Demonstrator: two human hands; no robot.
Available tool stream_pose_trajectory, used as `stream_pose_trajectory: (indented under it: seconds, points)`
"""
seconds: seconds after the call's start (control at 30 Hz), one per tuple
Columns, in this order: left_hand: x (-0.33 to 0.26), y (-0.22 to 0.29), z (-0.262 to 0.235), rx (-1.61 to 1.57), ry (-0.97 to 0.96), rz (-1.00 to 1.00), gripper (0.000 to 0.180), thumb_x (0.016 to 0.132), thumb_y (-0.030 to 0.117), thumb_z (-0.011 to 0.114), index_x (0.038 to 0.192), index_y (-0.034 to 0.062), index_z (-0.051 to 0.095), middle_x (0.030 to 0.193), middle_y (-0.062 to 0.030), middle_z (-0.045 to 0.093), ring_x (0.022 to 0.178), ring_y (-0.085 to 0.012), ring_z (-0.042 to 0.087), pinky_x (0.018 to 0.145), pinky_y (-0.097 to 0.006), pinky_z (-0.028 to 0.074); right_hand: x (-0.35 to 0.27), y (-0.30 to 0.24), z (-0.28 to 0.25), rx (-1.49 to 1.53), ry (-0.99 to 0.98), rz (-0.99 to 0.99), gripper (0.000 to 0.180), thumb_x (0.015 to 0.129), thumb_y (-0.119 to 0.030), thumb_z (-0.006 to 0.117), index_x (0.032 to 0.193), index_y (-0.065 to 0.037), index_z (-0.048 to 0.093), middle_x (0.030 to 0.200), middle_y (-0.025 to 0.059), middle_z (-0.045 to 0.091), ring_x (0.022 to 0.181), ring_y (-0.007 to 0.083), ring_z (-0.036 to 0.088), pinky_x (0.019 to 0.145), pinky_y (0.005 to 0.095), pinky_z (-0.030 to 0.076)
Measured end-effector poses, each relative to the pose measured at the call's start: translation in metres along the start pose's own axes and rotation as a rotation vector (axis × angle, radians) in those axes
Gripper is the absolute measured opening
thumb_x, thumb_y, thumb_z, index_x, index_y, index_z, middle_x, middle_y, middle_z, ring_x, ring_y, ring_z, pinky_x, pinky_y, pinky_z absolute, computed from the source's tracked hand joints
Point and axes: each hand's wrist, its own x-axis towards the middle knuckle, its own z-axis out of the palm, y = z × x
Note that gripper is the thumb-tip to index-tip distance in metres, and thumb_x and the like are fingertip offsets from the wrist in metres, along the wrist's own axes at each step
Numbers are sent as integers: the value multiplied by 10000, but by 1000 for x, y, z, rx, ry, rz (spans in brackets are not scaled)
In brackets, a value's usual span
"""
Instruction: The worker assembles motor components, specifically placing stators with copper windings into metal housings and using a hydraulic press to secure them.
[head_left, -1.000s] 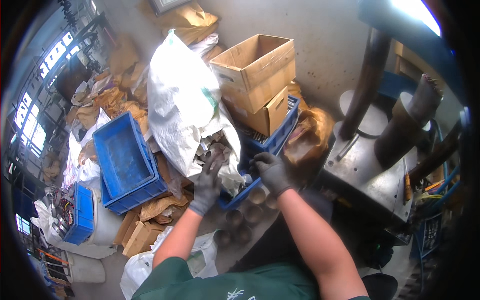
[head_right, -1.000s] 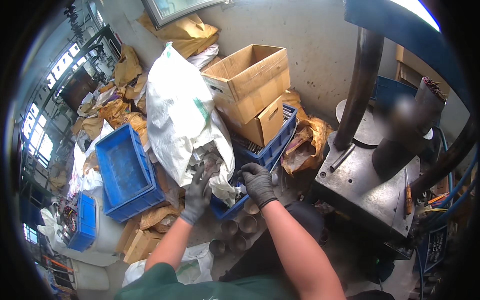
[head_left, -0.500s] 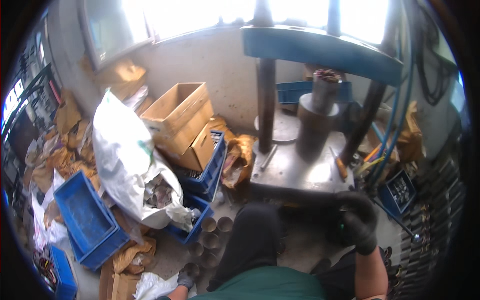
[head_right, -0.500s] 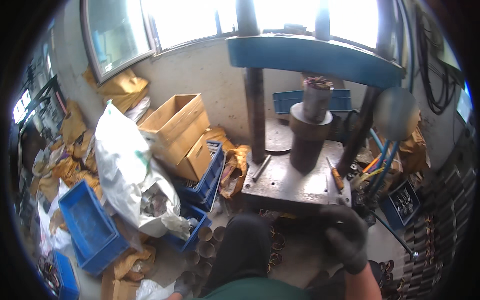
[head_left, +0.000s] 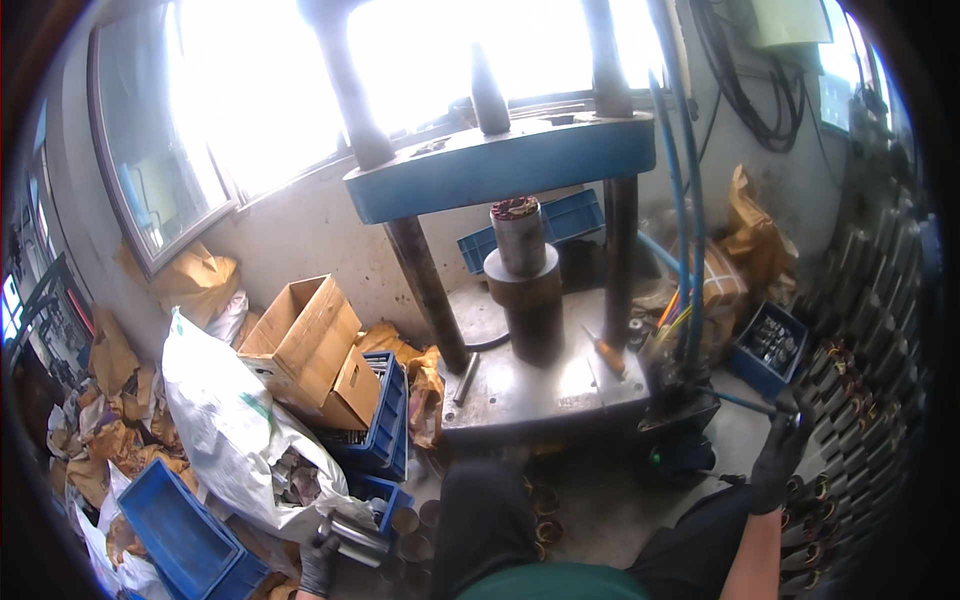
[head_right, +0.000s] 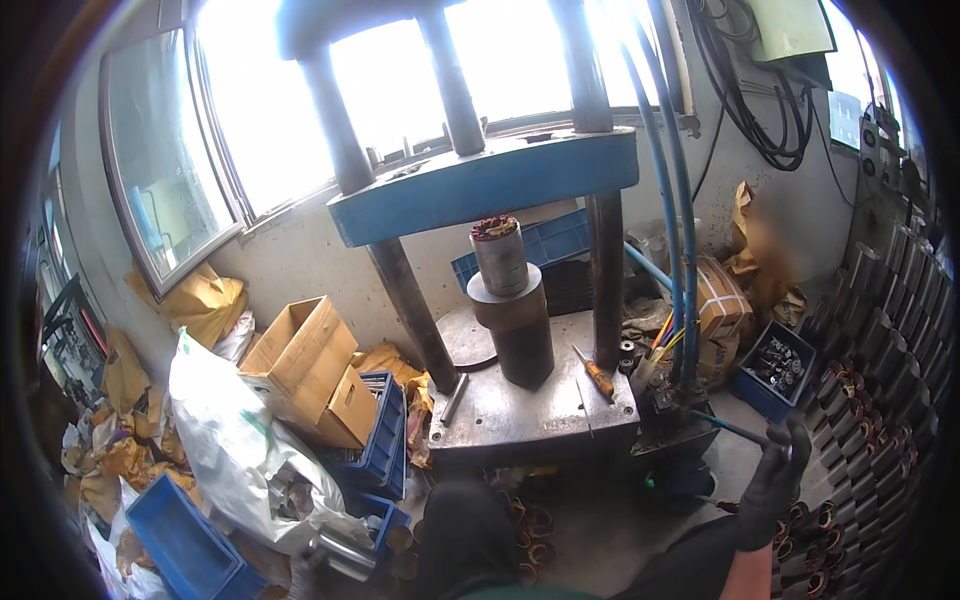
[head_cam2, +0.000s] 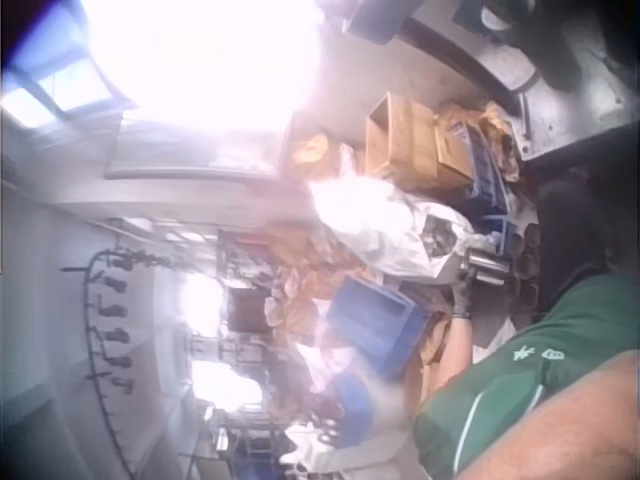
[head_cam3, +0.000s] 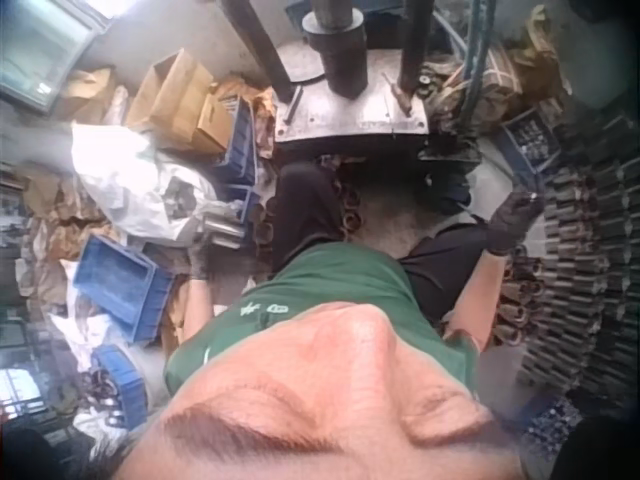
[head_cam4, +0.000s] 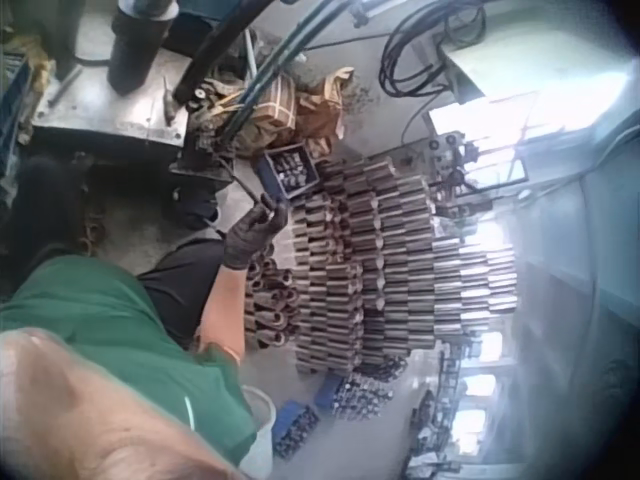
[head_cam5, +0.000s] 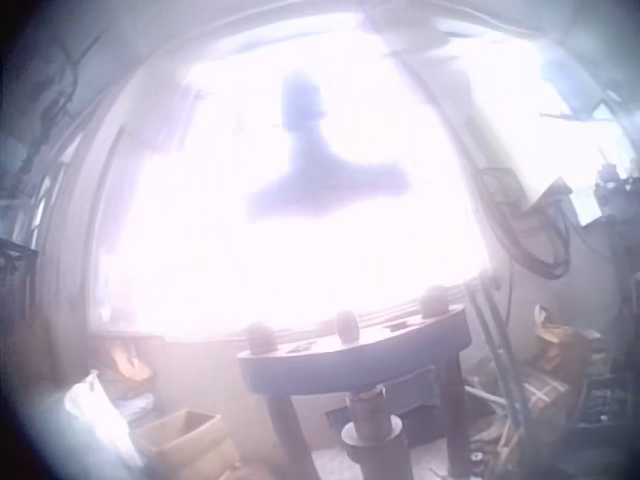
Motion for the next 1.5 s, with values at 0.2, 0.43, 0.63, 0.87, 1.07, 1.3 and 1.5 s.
stream_pose_trajectory:
  seconds: [0.2, 0.43, 0.63, 0.87, 1.07, 1.3, 1.5]
  points:
    - [77, 138, 108, -928, -250, 337, 768, 941, 491, 715, 1531, 89, 433, 1493, -142, 520, 1380, -352, 495, 1156, -553, 399, 105, 28, 102, -204, 83, -189, 573, 1011, -27, 550, 1548, -105, 366, 1262, 143, 597, 1017, 218, 658, 901, 363, 547]
    - [64, 227, 297, -973, -618, 134, 788, 836, 476, 802, 1443, 111, 457, 1315, -121, 591, 1233, -321, 605, 1120, -533, 483, 139, 16, 169, -146, 209, -88, 670, 983, 2, 539, 1594, -119, 294, 1237, 168, 590, 1026, 230, 647, 850, 360, 564]
    - [117, 292, 366, -1167, -692, 186, 757, 881, 479, 780, 1443, 95, 450, 1371, -157, 576, 1312, -366, 554, 1146, -556, 440, 131, -3, 170, 38, 283, -9, 770, 970, 25, 539, 1643, -127, 198, 1289, 157, 561, 1022, 191, 617, 888, 344, 544]
    - [196, 375, 384, -1126, -799, 390, 618, 992, 412, 630, 1476, 82, 432, 1420, -126, 554, 1337, -335, 522, 1135, -531, 419, 128, -4, 168, 147, 325, -85, 811, 975, 11, 559, 1660, -133, 148, 1313, 162, 550, 991, 178, 597, 924, 341, 523]
    - [263, 389, 389, -1160, -741, 372, 407, 1012, 311, 621, 1335, 68, 570, 1315, -94, 625, 1212, -263, 602, 1084, -419, 474, 127, -5, 172, 137, 355, -69, 792, 977, -4, 568, 1652, -114, 169, 1312, 170, 555, 1001, 187, 600, 951, 356, 520]
    - [253, 405, 426, -1001, -352, 386, 466, 899, 332, 794, 1262, 107, 608, 1183, -70, 653, 1084, -215, 647, 942, -365, 564, 124, -9, 170, 159, 372, -61, 772, 968, -8, 573, 1638, -122, 209, 1264, 159, 579, 1007, 189, 606, 946, 361, 526]
    - [271, 430, 439, -917, -375, 361, 442, 824, 243, 865, 1197, 208, 631, 1068, -5, 680, 995, -178, 663, 822, -338, 563, 125, -9, 172, 188, 400, -44, 753, 935, -4, 592, 1603, -109, 261, 1233, 152, 579, 994, 192, 606, 917, 361, 539]
